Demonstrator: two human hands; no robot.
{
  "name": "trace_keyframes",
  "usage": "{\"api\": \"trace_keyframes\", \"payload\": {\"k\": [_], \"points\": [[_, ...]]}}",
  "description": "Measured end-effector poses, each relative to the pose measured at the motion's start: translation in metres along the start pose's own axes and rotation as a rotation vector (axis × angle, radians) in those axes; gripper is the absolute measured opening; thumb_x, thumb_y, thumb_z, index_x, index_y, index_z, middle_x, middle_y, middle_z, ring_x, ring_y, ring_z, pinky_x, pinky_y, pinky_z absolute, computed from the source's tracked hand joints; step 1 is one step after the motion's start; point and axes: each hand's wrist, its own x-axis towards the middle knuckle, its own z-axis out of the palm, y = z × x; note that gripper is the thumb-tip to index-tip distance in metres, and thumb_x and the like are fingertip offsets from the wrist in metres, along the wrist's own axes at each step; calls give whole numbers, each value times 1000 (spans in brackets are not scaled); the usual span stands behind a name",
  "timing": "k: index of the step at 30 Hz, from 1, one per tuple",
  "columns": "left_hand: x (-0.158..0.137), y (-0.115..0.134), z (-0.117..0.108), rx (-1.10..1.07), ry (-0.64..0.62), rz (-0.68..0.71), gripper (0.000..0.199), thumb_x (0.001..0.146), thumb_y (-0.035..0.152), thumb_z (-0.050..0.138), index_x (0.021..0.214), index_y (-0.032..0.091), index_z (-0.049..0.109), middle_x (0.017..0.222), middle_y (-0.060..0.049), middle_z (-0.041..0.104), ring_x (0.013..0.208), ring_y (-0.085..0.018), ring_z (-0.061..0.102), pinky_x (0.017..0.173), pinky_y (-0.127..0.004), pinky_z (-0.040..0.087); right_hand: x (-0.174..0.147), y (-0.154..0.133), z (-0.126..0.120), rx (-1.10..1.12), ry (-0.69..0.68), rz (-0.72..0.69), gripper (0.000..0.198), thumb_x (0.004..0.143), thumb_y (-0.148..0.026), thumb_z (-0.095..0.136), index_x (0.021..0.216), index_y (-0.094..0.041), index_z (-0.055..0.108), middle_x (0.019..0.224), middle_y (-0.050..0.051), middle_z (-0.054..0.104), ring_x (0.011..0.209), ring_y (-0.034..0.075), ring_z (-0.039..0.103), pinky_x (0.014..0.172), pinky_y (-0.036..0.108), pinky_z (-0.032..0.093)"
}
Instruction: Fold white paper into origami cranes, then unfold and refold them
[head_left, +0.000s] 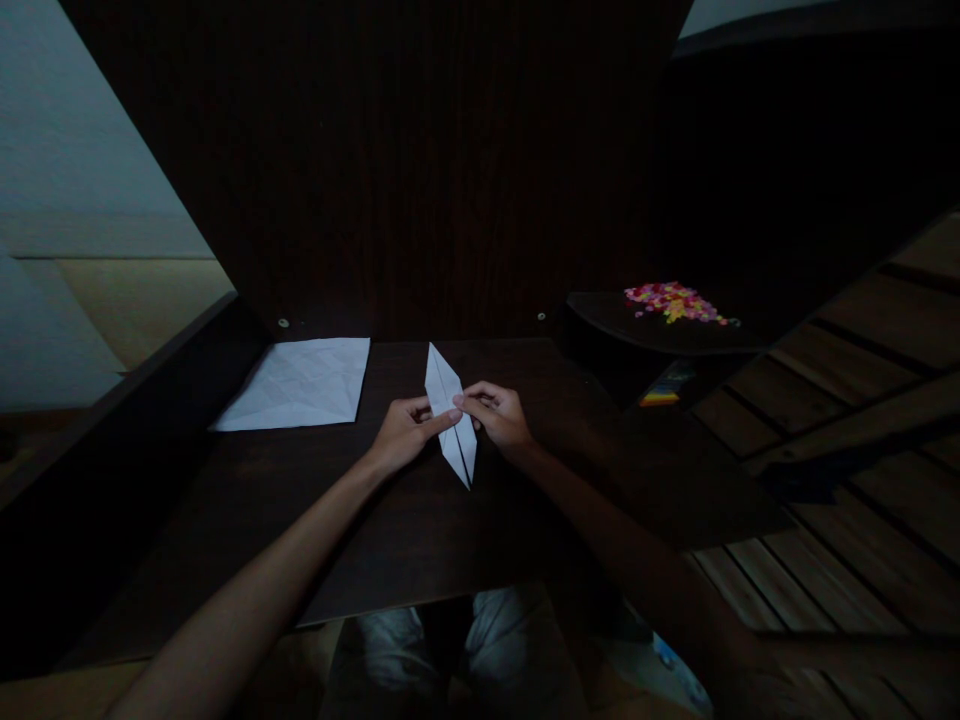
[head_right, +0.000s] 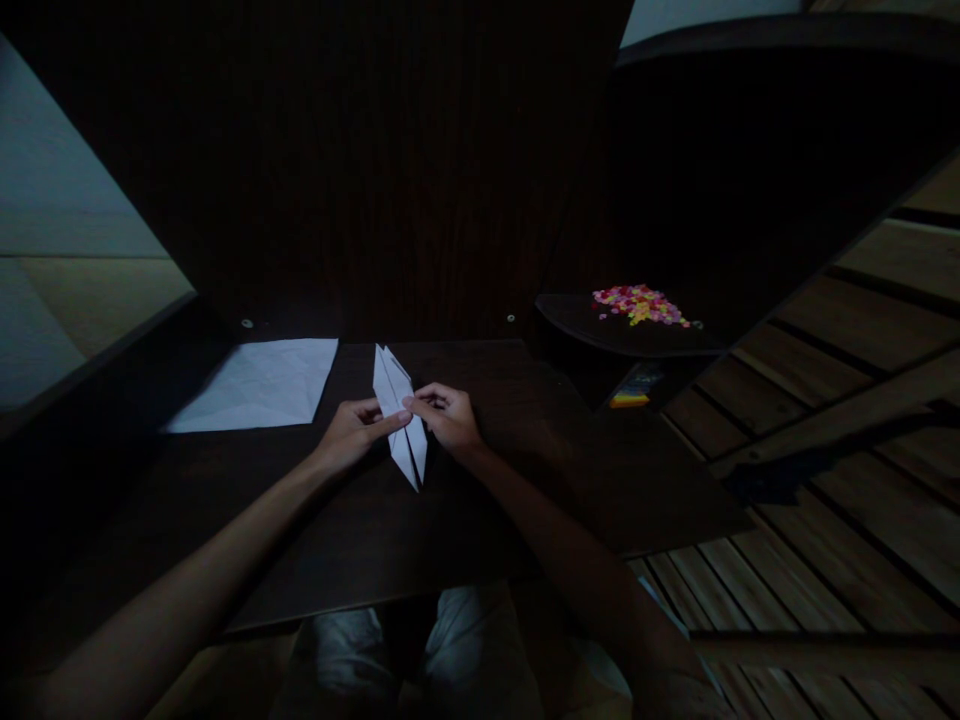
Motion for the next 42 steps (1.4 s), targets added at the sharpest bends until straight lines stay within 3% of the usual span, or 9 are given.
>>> {"api": "trace_keyframes", "payload": {"k": [15,26,32,37,42], "points": [[-2,-1,-2,32,-158,-30,38,63,36,80,93,14,75,87,-9,75,83,-25,69,78,-36,52,0,1,-2,-16,32,-78,21,70,-39,66,63,-20,60,47,-6,47,44,9,42,45,23,35],[-1,-5,1,31,-117,-30,32,64,37,79,88,15,75,83,-7,75,77,-23,68,74,-33,52,2,1,-1,-34,2,-67,28,70,-46,66,64,-20,60,44,-6,47,38,7,39,38,22,30],[1,-5,-1,-24,58,34,30,62,37,80,81,15,75,78,-5,74,75,-22,67,71,-32,51,0,1,1,-4,-45,-26,31,67,-48,71,72,-19,62,51,-5,52,42,8,45,38,21,33],[5,-8,-5,-91,271,67,31,60,39,81,78,14,75,79,-6,74,72,-20,66,69,-30,50,-1,5,3,-51,-118,-89,26,66,-43,74,71,-19,65,69,0,66,67,14,61,63,26,47],[7,-9,-6,-156,293,39,35,59,39,82,80,12,74,85,-8,75,78,-23,68,72,-33,52,-3,8,1,-84,-189,-53,29,69,-46,72,75,-18,68,70,2,69,67,16,63,63,28,48]]}}
